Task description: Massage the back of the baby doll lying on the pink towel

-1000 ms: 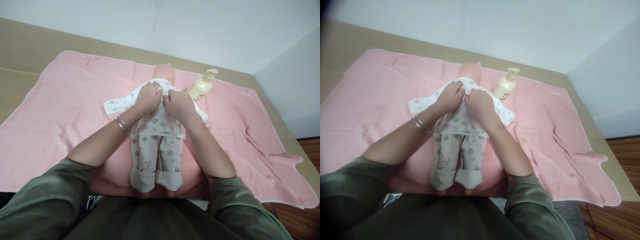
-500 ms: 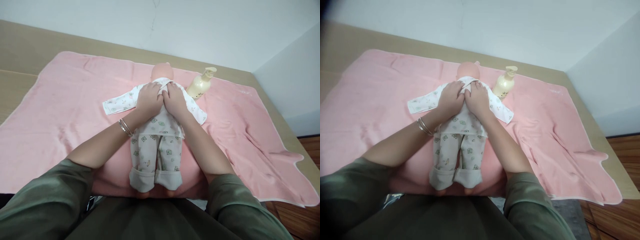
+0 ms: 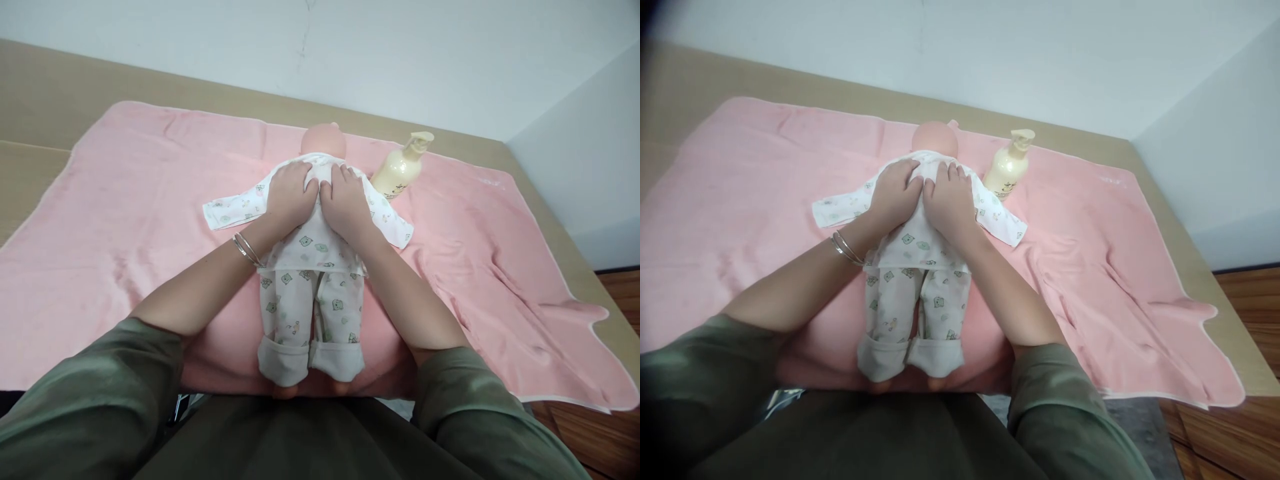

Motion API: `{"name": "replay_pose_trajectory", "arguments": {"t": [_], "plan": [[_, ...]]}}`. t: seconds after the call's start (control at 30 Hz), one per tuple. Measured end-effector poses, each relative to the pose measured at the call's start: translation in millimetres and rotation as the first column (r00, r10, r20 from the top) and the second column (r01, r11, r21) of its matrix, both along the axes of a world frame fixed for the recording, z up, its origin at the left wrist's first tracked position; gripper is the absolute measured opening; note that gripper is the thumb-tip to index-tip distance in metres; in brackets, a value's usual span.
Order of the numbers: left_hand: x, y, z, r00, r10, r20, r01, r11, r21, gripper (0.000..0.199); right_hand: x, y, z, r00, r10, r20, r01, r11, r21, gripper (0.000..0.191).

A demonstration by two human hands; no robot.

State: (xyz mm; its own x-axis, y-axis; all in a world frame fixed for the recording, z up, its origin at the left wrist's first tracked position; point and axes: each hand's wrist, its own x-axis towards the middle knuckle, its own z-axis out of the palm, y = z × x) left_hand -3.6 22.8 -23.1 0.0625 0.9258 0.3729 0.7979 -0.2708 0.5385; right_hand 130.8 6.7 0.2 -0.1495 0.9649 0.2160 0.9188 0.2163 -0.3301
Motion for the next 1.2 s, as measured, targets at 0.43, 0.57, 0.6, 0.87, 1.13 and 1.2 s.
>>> {"name": "replay_pose_trajectory", "arguments": {"t": [0.43, 0.57, 0.6, 0.87, 1.13, 1.2], "plan": [[2.8, -3.0, 1.9, 0.999, -0.040, -0.016, 0.039, 0.999, -0.037, 0.047, -1.8, -0.7, -6.9, 0.996, -0.021, -0.082, 0.024, 0.999, 0.038, 0.059], [6.0, -7.8, 1.0, 0.999, -0.025, -0.027, 0.023, 0.998, -0.065, 0.048, -2.8, -1.9, -3.6, 0.996, -0.040, -0.075, 0.040, 0.999, -0.008, 0.060], [6.9, -9.6, 1.2, 0.999, -0.017, -0.032, 0.014, 0.997, -0.078, 0.048, -2.9, -2.1, -3.2, 0.996, -0.045, -0.074, 0.044, 0.999, -0.012, 0.060], [11.1, -18.6, 3.0, 0.995, -0.024, -0.092, 0.016, 0.996, -0.088, 0.050, 11.4, 10.1, 2.7, 0.989, 0.149, 0.021, -0.148, 0.989, -0.031, 0.060], [2.4, -3.6, 12.6, 0.999, -0.049, -0.014, 0.047, 0.993, -0.111, 0.046, -7.4, -21.7, 19.6, 0.983, 0.098, 0.152, -0.089, 0.994, -0.067, 0.060], [1.1, -2.5, 15.1, 0.999, -0.052, -0.009, 0.050, 0.992, -0.120, 0.048, -9.9, -25.8, 22.3, 0.981, 0.108, 0.160, -0.103, 0.994, -0.039, 0.057]]}}
